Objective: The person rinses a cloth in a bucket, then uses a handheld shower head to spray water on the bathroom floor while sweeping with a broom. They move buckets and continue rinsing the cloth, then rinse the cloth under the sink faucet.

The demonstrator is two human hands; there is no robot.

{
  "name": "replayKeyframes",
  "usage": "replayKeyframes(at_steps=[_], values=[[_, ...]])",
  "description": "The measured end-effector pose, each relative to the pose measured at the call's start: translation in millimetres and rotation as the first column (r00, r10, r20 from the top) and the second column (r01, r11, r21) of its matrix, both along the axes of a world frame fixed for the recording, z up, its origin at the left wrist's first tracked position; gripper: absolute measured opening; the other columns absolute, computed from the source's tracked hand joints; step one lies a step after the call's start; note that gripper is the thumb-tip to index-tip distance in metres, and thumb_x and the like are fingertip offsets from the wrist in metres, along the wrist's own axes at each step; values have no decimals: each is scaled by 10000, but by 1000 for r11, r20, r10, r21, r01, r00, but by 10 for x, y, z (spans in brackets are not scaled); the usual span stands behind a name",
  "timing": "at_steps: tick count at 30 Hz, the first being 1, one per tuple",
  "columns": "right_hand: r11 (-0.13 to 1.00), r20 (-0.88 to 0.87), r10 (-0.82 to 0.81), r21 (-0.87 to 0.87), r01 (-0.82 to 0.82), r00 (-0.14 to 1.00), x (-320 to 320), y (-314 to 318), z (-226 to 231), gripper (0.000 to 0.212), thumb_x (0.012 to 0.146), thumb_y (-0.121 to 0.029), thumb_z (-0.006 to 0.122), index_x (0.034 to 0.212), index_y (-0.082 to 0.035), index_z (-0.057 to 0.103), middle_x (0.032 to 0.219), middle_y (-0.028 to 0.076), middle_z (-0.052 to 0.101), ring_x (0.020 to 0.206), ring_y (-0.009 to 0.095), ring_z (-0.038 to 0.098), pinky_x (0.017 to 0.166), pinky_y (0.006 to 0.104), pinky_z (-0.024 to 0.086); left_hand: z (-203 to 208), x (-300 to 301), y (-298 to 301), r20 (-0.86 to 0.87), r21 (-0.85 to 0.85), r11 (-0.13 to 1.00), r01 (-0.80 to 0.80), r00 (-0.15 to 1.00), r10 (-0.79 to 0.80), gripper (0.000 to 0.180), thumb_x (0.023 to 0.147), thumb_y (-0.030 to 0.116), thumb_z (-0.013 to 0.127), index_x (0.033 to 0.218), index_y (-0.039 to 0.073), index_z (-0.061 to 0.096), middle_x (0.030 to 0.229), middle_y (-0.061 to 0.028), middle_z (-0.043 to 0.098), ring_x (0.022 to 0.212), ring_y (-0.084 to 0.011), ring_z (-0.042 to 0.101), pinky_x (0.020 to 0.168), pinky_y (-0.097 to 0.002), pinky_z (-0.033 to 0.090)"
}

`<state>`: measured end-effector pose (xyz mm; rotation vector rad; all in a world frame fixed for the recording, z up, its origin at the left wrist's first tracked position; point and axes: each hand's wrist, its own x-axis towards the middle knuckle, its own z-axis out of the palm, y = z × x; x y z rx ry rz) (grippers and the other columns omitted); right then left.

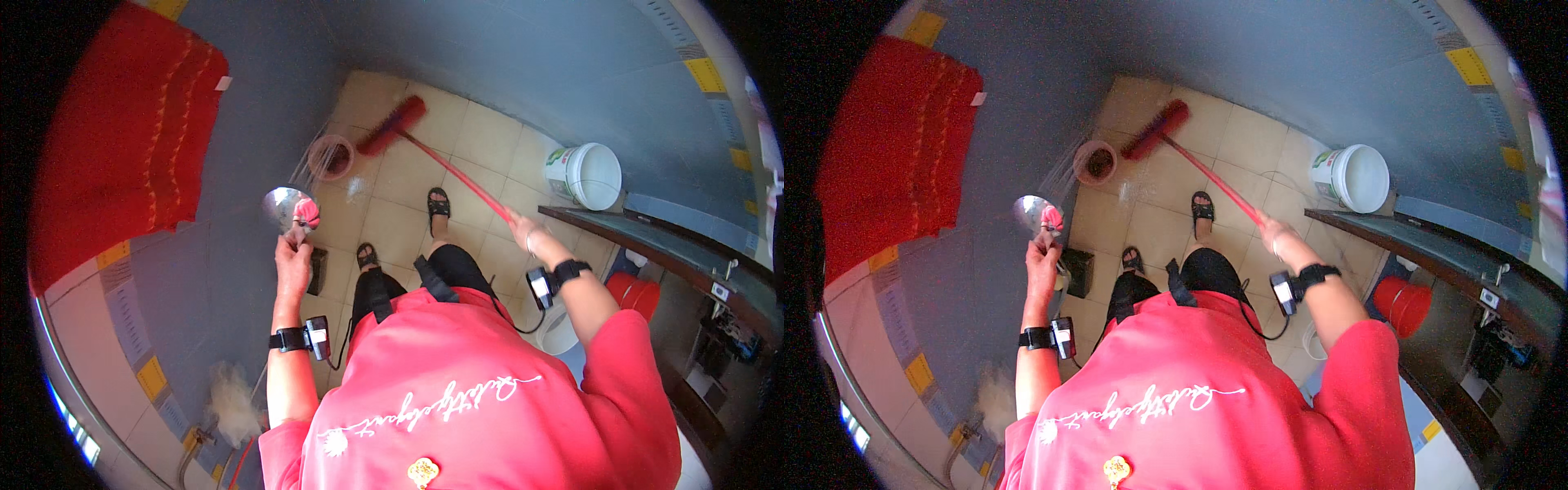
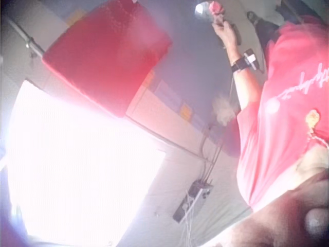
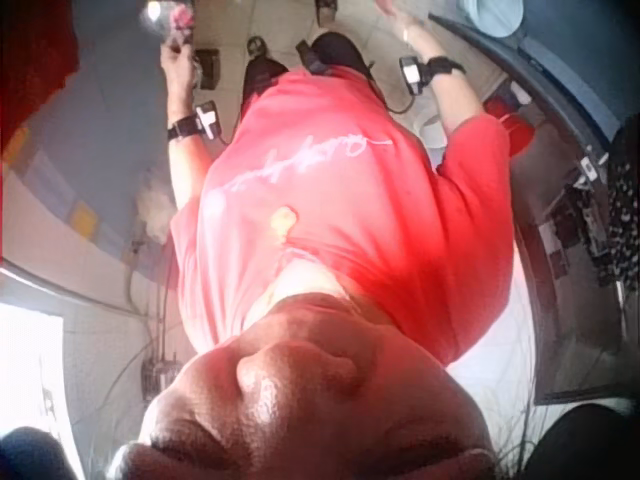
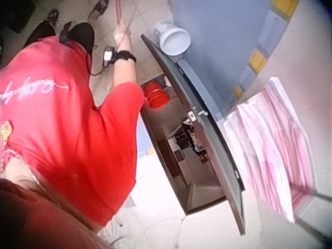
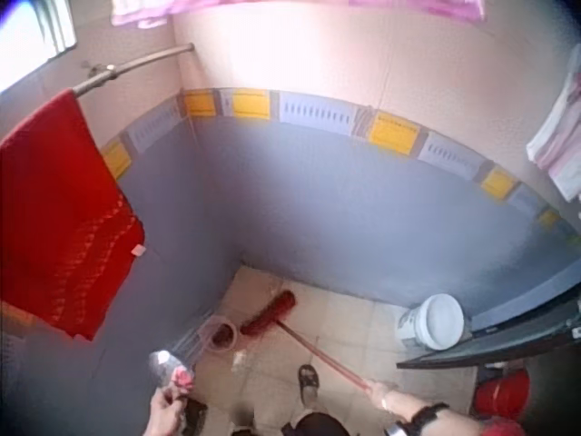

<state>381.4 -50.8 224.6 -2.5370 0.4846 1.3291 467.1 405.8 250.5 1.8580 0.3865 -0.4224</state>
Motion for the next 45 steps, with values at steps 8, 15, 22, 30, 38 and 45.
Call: replayKeyframes(at_steps=[8,15,22,30,38,45], values=[[934,-232,-298,128,333,926,-1415,126,645,484,899,-276,391,1361,-274,246,756,116,604,481,214,565,451,346,480,-195,-70,62,102,-28,994,106,989,-102,141,736,25,533,842,27,440,826,7,474,774,-85,428,732,-220,363],[792,-323,-486,229,566,812,-1405,364,1007,470,892,-265,448,1344,-249,318,561,42,478,410,131,462,360,289,414,-133,-16,-27,-80,31,993,115,990,-112,132,723,26,534,810,33,435,790,-4,477,745,-101,441,710,-238,373],[590,-351,-644,338,734,679,-792,629,305,432,899,-303,443,1321,-255,361,547,7,443,374,99,404,313,254,343,100,69,-210,-39,70,989,127,991,-125,117,716,27,538,788,31,446,780,-13,490,732,-103,450,700,-251,379],[757,-35,-601,297,583,798,-340,396,-415,408,886,-245,448,1291,-226,397,757,103,602,570,203,567,507,338,466,-121,6,-18,-62,21,988,156,986,-154,132,725,51,557,823,26,472,797,-18,506,754,-115,473,693,-258,392],[866,-48,-497,41,499,867,-787,260,-537,350,884,-307,380,1219,-234,451,1071,106,583,937,340,564,781,424,469,-154,68,-25,-62,-125,948,291,952,-301,123,741,31,516,853,32,464,758,-9,476,689,-98,473,663,-238,417],[758,-89,-647,33,651,758,-3097,998,425,386,880,-314,378,1221,-147,445,1107,172,552,1009,346,528,827,416,437,-61,58,-58,-7,-184,914,363,929,-370,118,709,-2,544,788,25,460,747,-8,478,693,-96,442,679,-224,385]])
